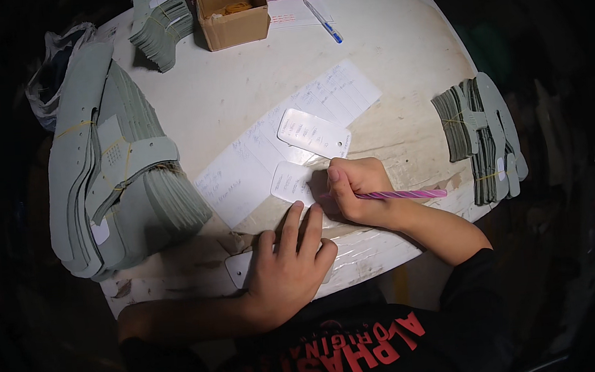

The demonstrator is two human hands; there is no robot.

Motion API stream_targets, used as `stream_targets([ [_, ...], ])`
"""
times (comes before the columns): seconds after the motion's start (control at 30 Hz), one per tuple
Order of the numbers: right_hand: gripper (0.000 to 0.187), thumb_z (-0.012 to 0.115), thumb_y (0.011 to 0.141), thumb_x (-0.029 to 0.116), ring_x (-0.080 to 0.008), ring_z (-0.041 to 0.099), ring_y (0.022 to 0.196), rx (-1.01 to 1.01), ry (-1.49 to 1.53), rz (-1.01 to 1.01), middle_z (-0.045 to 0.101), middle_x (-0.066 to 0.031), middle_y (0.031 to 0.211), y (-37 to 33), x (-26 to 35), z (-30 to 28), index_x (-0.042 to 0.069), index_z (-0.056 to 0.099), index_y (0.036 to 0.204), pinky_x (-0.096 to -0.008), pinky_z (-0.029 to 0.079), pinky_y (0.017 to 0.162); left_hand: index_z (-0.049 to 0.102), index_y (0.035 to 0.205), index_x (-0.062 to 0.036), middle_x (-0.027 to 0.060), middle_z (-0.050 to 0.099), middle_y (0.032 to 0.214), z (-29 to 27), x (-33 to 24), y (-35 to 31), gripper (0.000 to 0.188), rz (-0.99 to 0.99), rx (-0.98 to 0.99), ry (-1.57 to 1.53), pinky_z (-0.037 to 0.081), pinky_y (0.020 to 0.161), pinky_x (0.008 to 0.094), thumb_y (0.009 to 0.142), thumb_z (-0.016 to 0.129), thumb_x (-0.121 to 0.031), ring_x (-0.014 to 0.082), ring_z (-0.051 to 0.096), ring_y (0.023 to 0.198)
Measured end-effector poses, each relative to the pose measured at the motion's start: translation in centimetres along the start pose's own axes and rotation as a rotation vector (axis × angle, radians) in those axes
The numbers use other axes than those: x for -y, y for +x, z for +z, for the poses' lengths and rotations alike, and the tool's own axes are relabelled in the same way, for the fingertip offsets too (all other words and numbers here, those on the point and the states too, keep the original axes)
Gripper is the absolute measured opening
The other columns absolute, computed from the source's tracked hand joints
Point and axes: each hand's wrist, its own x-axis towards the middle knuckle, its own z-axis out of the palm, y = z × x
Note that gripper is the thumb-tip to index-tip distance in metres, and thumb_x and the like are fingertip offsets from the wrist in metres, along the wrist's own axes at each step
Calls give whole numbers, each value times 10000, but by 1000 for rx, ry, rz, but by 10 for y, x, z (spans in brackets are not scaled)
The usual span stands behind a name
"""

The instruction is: The person writes on small white tags with a pink pen, then attaches them to stacks of grey shoe insoles. They place the tagged insoles into a clear plastic bag and continue the process with additional stacks.

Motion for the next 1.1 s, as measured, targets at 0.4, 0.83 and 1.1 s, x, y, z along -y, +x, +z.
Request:
stream_targets([
  [0.4, 255, 647, 1061, 76, -365, 633, 567, 14, -129, -160, 602, -158, 663, 7, -2, 4, 44, 554, 825, -429, 489, 530, 651, 968, -99, 212, 670, 1396, 1, 1, 1, 139, 1, -13, -16, 485, 843, 443, 940, 656, -236, 390, 622, 1325],
  [0.83, 256, 630, 1081, 81, -323, 629, 547, 0, -102, -163, 602, -142, 650, 7, -1, 3, 36, 578, 835, -396, 489, 527, 650, 971, -101, 208, 676, 1393, 0, 1, 2, 136, 4, -1, -13, 492, 857, 438, 944, 653, -234, 383, 629, 1322],
  [1.1, 255, 619, 1092, 86, -307, 624, 546, 25, -38, -4, 622, -141, 664, 7, 4, 0, 35, 593, 843, -385, 494, 539, 651, 969, -99, 194, 676, 1407, 2, 2, 1, 146, 3, -10, -14, 492, 841, 435, 961, 650, -245, 380, 627, 1325],
])
